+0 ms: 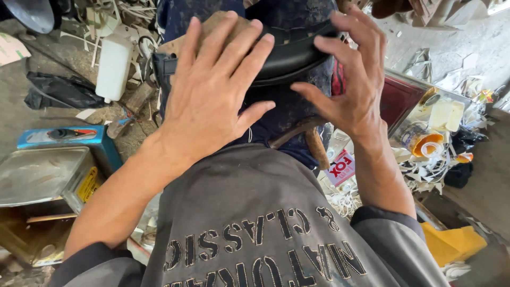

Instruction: A person is lasting a shoe, which involves stretching the leather upper over a shoe last and securing it using pliers and a hammer.

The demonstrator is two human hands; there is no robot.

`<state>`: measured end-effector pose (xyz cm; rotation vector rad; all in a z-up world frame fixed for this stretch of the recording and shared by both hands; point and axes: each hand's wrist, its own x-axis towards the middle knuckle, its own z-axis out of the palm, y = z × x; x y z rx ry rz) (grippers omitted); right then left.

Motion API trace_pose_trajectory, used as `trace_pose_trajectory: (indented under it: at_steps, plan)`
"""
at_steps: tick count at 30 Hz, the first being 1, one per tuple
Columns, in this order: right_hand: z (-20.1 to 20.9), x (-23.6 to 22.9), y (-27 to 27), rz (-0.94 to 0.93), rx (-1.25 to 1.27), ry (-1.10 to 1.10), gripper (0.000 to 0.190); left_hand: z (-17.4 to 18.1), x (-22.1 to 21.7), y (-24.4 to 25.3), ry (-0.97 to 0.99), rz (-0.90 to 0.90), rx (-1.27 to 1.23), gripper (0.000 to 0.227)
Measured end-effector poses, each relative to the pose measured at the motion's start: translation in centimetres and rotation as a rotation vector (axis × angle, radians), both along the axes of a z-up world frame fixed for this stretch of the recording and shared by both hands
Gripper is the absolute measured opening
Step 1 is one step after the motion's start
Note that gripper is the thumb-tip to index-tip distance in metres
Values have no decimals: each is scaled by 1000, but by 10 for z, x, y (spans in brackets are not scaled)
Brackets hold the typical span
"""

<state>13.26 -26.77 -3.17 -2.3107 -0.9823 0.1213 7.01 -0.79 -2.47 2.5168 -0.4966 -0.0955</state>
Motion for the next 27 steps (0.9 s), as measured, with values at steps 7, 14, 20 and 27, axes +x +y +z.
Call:
trace_pose_trajectory:
  at_steps: [7,14,20,27]
  plan:
    - [-10,-4,8,8,81,-155,36,-13,8,-2,-33,-36,-24,57]
    - [2,12,22,155,182,10,26,-15,8,-1,-52,-18,-38,54]
    - [8,9,21,79,219,116,30,-10,7,-4,5,-11,-68,52]
    - [12,12,22,19,246,243,41,-8,1,-6,8,-1,-92,46]
